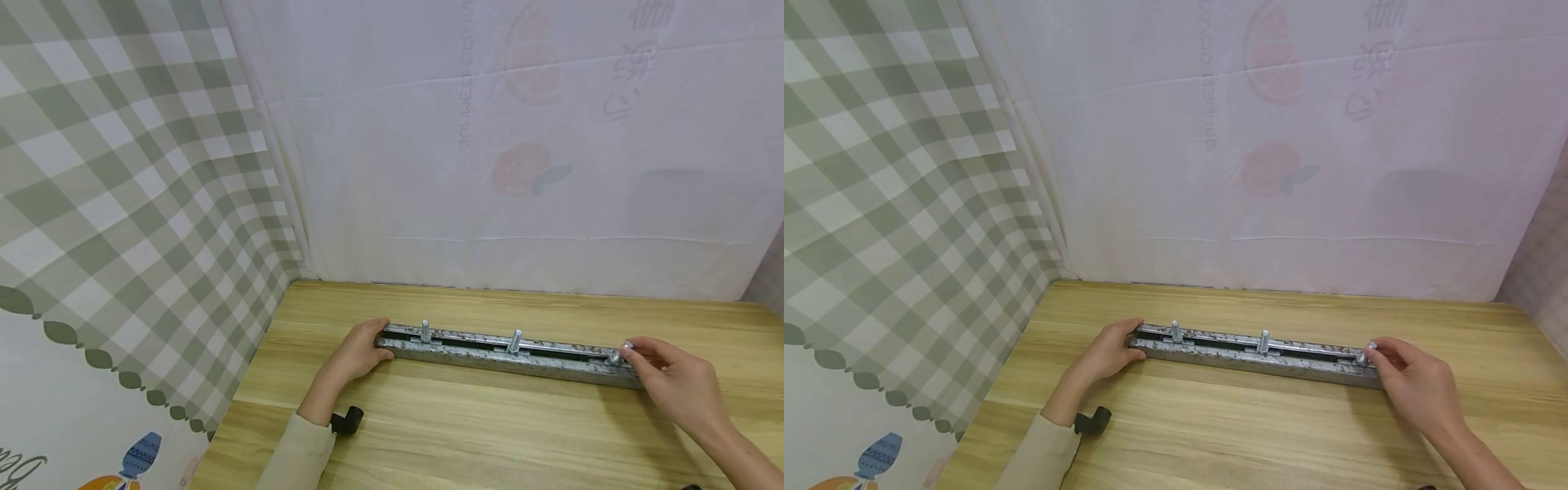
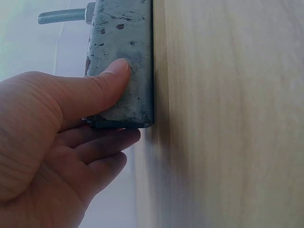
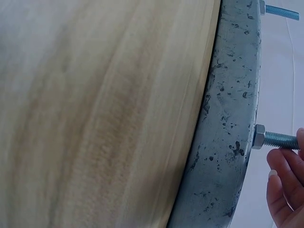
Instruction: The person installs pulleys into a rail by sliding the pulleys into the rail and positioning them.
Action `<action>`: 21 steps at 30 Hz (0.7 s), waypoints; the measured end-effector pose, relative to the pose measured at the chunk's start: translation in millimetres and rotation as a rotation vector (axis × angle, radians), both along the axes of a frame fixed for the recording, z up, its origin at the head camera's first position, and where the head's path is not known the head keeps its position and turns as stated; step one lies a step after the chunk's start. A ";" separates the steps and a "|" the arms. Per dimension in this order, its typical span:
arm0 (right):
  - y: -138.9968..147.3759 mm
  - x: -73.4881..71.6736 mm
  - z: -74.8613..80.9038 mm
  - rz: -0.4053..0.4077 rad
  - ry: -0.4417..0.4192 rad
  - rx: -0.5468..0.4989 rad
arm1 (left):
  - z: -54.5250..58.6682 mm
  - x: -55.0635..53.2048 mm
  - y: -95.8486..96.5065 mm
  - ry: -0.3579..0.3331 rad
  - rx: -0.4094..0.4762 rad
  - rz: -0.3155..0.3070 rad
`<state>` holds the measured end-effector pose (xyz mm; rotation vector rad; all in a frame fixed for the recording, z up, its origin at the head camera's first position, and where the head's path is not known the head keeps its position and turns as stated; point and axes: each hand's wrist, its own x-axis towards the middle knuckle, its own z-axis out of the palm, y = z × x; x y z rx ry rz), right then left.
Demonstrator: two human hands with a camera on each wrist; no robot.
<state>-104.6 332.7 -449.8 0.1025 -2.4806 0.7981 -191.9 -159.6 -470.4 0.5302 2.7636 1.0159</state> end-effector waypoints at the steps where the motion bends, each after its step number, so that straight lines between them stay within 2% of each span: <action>1: -0.2 -0.3 -0.4 0.000 0.005 -0.001 | -0.1 -0.2 -0.1 -0.001 0.000 0.001; 8: -0.5 -0.6 -1.6 0.000 0.019 -0.016 | -1.3 -0.7 0.9 -0.006 0.000 0.004; 15: 1.0 2.6 0.9 0.002 -0.013 -0.036 | -1.2 -0.6 3.4 -0.008 0.007 -0.006; 21: 1.2 1.6 1.1 0.028 -0.012 -0.021 | 0.6 1.3 3.0 -0.026 0.013 0.027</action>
